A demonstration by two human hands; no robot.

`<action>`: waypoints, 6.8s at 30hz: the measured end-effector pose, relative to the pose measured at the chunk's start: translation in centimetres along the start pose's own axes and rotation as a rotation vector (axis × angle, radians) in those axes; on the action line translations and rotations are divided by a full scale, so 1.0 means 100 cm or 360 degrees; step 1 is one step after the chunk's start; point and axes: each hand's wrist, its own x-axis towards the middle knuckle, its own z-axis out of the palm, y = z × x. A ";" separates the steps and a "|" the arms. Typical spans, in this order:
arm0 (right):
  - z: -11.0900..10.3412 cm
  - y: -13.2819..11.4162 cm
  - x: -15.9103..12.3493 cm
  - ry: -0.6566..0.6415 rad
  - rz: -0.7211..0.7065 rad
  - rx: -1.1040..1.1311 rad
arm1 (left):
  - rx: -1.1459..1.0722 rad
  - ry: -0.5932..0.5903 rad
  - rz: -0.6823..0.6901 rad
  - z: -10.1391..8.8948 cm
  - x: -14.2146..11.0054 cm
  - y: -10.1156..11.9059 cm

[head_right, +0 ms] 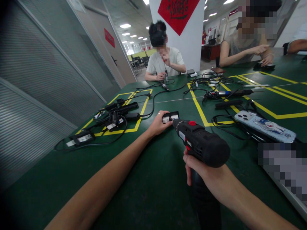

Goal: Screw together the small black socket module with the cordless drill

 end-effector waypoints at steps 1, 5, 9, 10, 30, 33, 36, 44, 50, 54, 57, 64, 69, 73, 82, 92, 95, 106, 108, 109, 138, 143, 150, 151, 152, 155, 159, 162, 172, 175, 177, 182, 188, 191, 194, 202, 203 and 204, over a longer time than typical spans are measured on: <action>0.000 0.000 0.000 0.0008 0.0012 0.0015 | -0.0002 0.0000 -0.0005 0.000 0.000 0.000; -0.003 0.004 -0.001 -0.0034 0.0002 -0.0014 | -0.0002 0.0000 -0.0019 -0.001 0.000 0.002; -0.004 0.006 0.001 -0.0063 0.0008 -0.0035 | -0.0010 -0.0004 -0.0013 -0.001 0.000 0.002; -0.004 0.006 0.001 -0.0044 0.0002 -0.0029 | -0.0007 -0.0002 -0.0011 -0.001 0.001 0.001; 0.001 0.005 0.000 0.0032 0.0008 0.0080 | 0.0008 -0.0010 -0.0025 -0.002 0.000 0.003; 0.000 0.004 -0.001 0.0038 0.0024 0.0075 | 0.0010 -0.0009 -0.0030 -0.001 0.000 0.003; -0.001 0.005 0.000 0.0011 0.0026 0.0092 | 0.0005 -0.0007 -0.0021 -0.001 0.000 0.003; -0.002 0.008 0.003 -0.0009 0.0020 0.0078 | 0.0001 -0.0002 -0.0025 -0.001 0.001 0.001; -0.002 0.006 0.001 -0.0021 0.0057 0.0039 | 0.0009 -0.0007 -0.0013 -0.001 0.000 0.001; -0.001 0.004 0.002 -0.0005 0.0017 0.0027 | 0.0001 -0.0006 -0.0016 -0.001 0.000 0.002; -0.001 0.005 0.003 -0.0005 0.0014 0.0040 | -0.0011 -0.0005 -0.0009 -0.001 0.000 0.002; -0.002 0.005 0.000 0.0044 0.0131 -0.0170 | -0.0013 -0.0005 -0.0034 -0.001 0.001 0.001; 0.003 -0.001 -0.003 0.0283 -0.0006 -0.0246 | -0.0002 0.0007 -0.0030 0.000 0.001 0.000; 0.003 -0.001 -0.002 0.0254 -0.0154 -0.0480 | 0.0006 0.0002 -0.0011 0.000 0.000 0.000; -0.003 0.002 -0.001 0.0213 -0.0114 -0.0549 | -0.0003 -0.0024 -0.0037 -0.002 0.001 0.002; -0.010 0.007 0.004 0.0202 -0.0042 -0.0269 | -0.0120 -0.0065 -0.0142 -0.002 0.002 0.004; -0.010 0.006 0.005 0.0196 -0.0022 -0.0103 | -0.0148 -0.0081 -0.0178 -0.003 0.002 0.004; -0.014 0.009 0.008 0.0256 -0.0082 -0.0165 | -0.0156 -0.0067 -0.0221 -0.004 0.002 0.004; -0.015 0.009 0.009 0.0263 -0.0100 -0.0218 | -0.0150 -0.0069 -0.0226 -0.004 0.002 0.005; -0.015 0.009 0.009 0.0269 -0.0106 -0.0247 | -0.0148 -0.0071 -0.0225 -0.004 0.002 0.005; -0.001 0.002 -0.003 0.0348 0.0053 -0.0370 | -0.0088 -0.0038 -0.0132 -0.005 0.003 0.004; -0.001 0.001 -0.003 0.0358 0.0133 -0.0296 | -0.0090 -0.0038 -0.0121 -0.005 0.003 0.004; -0.001 0.001 -0.001 0.0328 0.0100 -0.0359 | -0.0111 -0.0043 -0.0155 -0.005 0.003 0.004; -0.001 0.001 -0.001 0.0328 0.0101 -0.0364 | -0.0113 -0.0046 -0.0158 -0.005 0.003 0.005; 0.000 0.000 -0.001 0.0329 0.0108 -0.0370 | -0.0115 -0.0049 -0.0163 -0.005 0.003 0.005; 0.001 -0.003 -0.002 0.0345 0.0088 -0.0406 | -0.0120 -0.0050 -0.0172 -0.005 0.003 0.005; -0.001 -0.004 -0.005 0.0326 0.0063 -0.0455 | -0.0114 -0.0047 -0.0167 -0.005 0.004 0.005; -0.004 0.001 -0.005 0.0325 0.0084 -0.0445 | -0.0100 -0.0049 -0.0172 -0.005 0.004 0.005; -0.005 0.003 -0.004 0.0330 0.0034 -0.0450 | -0.0100 -0.0040 -0.0144 -0.004 0.004 0.003; -0.005 0.003 -0.004 0.0317 0.0056 -0.0445 | -0.0103 -0.0045 -0.0155 -0.004 0.004 0.004; -0.004 0.002 -0.004 0.0320 0.0064 -0.0432 | -0.0100 -0.0047 -0.0158 -0.004 0.004 0.004; 0.000 -0.002 -0.003 0.0313 0.0055 -0.0399 | -0.0082 -0.0055 -0.0162 -0.004 0.005 0.004; 0.008 0.000 -0.003 0.0293 0.0007 -0.0482 | -0.0056 -0.0055 -0.0178 -0.004 0.006 0.004; 0.009 0.004 -0.001 0.0317 -0.0035 -0.0511 | -0.0050 -0.0061 -0.0197 -0.004 0.006 0.005; 0.006 0.008 0.003 0.0271 -0.0101 -0.0508 | -0.0061 -0.0070 -0.0201 -0.004 0.006 0.005; 0.001 0.005 0.007 0.0183 -0.0129 -0.0411 | -0.0052 -0.0038 -0.0223 -0.004 0.005 0.006; 0.000 0.004 0.007 0.0201 -0.0137 -0.0441 | -0.0056 -0.0025 -0.0230 -0.003 0.006 0.006; -0.001 0.002 0.007 0.0216 -0.0141 -0.0475 | -0.0059 -0.0012 -0.0235 -0.003 0.006 0.005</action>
